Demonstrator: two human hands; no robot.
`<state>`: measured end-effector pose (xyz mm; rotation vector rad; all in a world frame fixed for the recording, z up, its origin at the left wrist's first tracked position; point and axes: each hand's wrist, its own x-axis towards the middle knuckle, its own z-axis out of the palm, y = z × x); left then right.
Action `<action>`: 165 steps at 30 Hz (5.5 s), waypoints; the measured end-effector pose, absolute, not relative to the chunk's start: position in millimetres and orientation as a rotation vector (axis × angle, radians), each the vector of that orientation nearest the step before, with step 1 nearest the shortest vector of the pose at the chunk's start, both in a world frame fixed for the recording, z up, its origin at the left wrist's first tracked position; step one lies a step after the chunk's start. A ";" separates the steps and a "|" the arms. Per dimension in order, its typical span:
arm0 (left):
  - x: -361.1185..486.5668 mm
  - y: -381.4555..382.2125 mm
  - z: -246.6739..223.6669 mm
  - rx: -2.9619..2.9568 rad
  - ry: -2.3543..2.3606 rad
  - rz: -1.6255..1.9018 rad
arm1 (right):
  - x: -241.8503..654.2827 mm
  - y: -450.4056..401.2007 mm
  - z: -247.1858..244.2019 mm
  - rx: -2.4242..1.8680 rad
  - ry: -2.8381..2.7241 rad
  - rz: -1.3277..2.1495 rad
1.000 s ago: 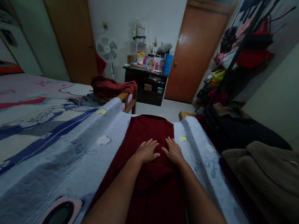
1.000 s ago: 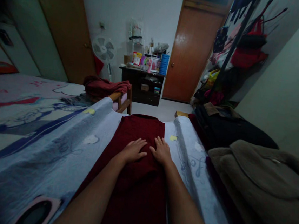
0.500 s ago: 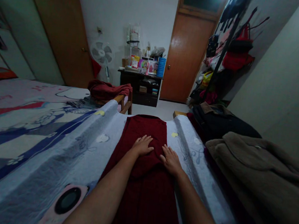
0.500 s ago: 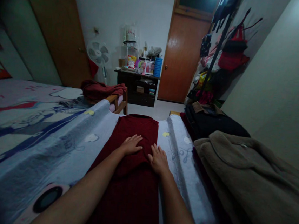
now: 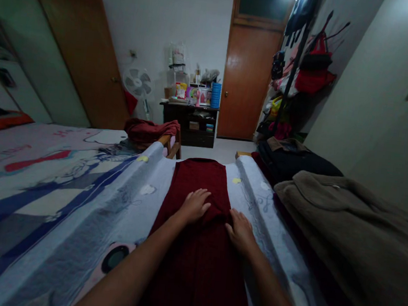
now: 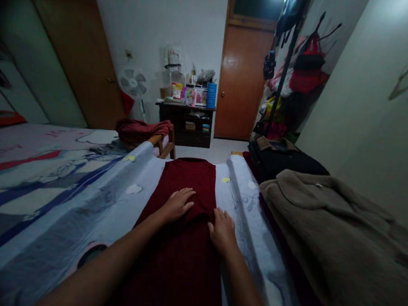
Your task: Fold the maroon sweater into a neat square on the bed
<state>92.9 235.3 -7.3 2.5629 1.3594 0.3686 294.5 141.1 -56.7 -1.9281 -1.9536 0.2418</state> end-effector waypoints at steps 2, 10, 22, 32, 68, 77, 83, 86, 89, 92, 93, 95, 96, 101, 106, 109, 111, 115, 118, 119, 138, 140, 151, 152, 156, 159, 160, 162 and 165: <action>82.0 207.6 -6.3 2.557 1.338 0.309 | 285.2 132.0 -50.5 -1.909 -1.955 0.210; 46.9 150.9 -20.5 2.481 1.808 0.230 | 261.2 98.5 -37.4 -1.977 -2.072 0.275; 31.6 145.0 -11.4 2.476 1.718 0.676 | 240.9 67.8 -63.5 -1.879 -1.971 0.051; 39.4 87.7 16.5 2.648 1.303 0.819 | 247.0 69.6 -74.2 -1.682 -1.817 0.036; 52.9 5.3 3.4 2.657 1.183 0.480 | 255.9 21.9 -38.8 -1.725 -1.512 0.606; 49.9 29.9 -8.1 2.590 1.397 0.572 | 247.6 11.8 -36.1 -1.763 -1.592 0.547; 48.4 34.0 -32.5 2.516 1.542 0.257 | 238.6 1.4 -41.2 -1.932 -1.779 0.398; 47.3 34.4 -35.7 2.522 1.571 0.211 | 239.5 1.1 -43.5 -1.961 -1.805 0.379; 47.1 35.5 -33.1 2.538 1.596 0.187 | 241.0 0.1 -43.4 -1.962 -1.826 0.382; 51.5 36.3 -26.1 2.539 1.643 0.161 | 238.9 -3.5 -39.0 -2.027 -1.879 0.280; 54.2 36.5 -23.5 2.552 1.652 0.175 | 237.3 -4.8 -36.6 -2.053 -1.891 0.205; 60.8 36.7 -19.8 2.597 1.633 0.250 | 233.3 -6.1 -31.7 -2.064 -1.896 0.044; 64.2 36.9 -19.3 2.617 1.608 0.295 | 231.2 -6.0 -30.0 -2.039 -1.898 -0.017; 74.3 38.2 -30.1 2.581 1.529 0.297 | 225.5 -1.8 -36.7 -1.862 -2.072 0.025; 73.1 39.7 -39.0 2.525 1.582 0.174 | 228.6 -3.1 -49.2 -1.899 -2.187 0.146; 71.1 39.4 -37.7 2.472 1.623 0.127 | 232.6 -5.0 -49.2 -1.887 -2.198 0.167; 69.6 39.4 -34.7 2.452 1.622 0.113 | 236.6 -4.6 -47.0 -1.865 -2.185 0.188; 71.4 44.4 -21.2 2.450 1.613 0.079 | 246.1 8.4 -37.1 -1.797 -2.085 0.245; 81.1 53.8 -10.0 2.513 1.638 0.188 | 248.4 31.6 -28.4 -1.823 -1.977 0.233; 85.1 57.5 -8.4 2.538 1.638 0.250 | 247.7 40.6 -26.8 -1.820 -1.959 0.206; 92.6 72.5 -49.1 2.525 1.653 0.179 | 233.9 101.2 -27.6 -1.968 -2.013 0.045; 92.9 72.1 -49.3 2.519 1.653 0.175 | 234.5 114.5 -28.4 -1.936 -2.023 0.032; 89.7 83.9 -24.3 2.413 1.560 0.079 | 241.9 133.2 -56.0 -1.883 -2.077 0.060; 90.1 90.4 -18.0 2.418 1.562 0.097 | 241.9 133.4 -56.1 -1.880 -2.077 0.060; 95.7 129.5 -5.4 2.482 1.604 0.279 | 242.0 133.5 -56.3 -1.877 -2.075 0.061; 101.2 163.9 -12.3 2.511 1.625 0.310 | 241.9 132.5 -55.2 -1.884 -2.075 0.063; 102.7 174.1 -16.3 2.512 1.635 0.305 | 241.7 132.1 -54.6 -1.884 -2.076 0.067; 104.7 190.9 -24.9 2.501 1.666 0.276 | 241.6 131.4 -53.6 -1.881 -2.080 0.075; 105.4 205.4 -35.8 2.506 1.703 0.237 | 241.7 131.2 -53.2 -1.884 -2.084 0.080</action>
